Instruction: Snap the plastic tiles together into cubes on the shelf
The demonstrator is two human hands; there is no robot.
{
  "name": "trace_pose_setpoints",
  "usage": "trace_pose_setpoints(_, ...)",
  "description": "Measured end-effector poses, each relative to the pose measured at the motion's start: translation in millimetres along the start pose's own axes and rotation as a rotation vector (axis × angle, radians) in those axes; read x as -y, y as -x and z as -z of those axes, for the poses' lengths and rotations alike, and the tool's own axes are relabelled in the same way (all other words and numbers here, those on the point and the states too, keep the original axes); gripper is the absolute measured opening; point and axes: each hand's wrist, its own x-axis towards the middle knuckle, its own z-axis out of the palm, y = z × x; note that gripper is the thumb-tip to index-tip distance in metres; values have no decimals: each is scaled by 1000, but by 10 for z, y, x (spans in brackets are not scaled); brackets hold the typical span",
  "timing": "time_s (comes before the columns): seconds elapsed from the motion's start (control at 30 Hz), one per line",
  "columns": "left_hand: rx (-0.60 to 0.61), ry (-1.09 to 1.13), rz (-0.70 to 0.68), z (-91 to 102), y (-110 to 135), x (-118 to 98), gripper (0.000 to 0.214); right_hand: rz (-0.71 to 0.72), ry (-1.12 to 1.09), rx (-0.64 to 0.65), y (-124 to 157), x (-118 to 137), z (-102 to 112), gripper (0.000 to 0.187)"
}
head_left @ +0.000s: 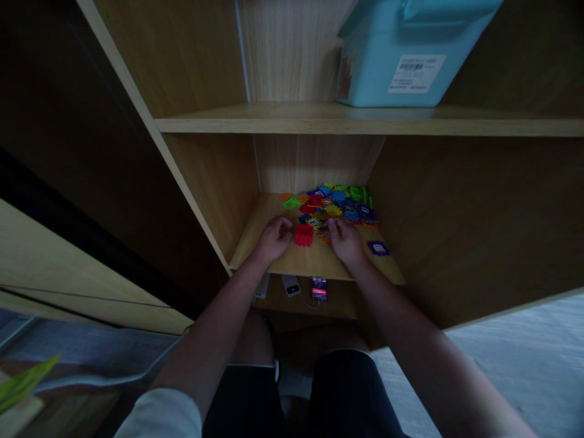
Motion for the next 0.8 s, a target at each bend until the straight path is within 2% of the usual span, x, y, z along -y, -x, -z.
trace_pose_setpoints(0.2,6,-44,30,-19,-24,6,15,6,37,12,-11,-23,-34,59)
trace_pose_setpoints(0.53,9,-44,17,-31,-13,37,16,78,226,40,-23,-65,-65,46)
trace_pose_setpoints(0.67,23,-49,20,-22,-14,8,17,137,312,73,-114,-76,-98,37)
trace_pose_setpoints(0.8,24,-55,13,-16,-13,-4,17,111,315,115,-301,-146,-167,33)
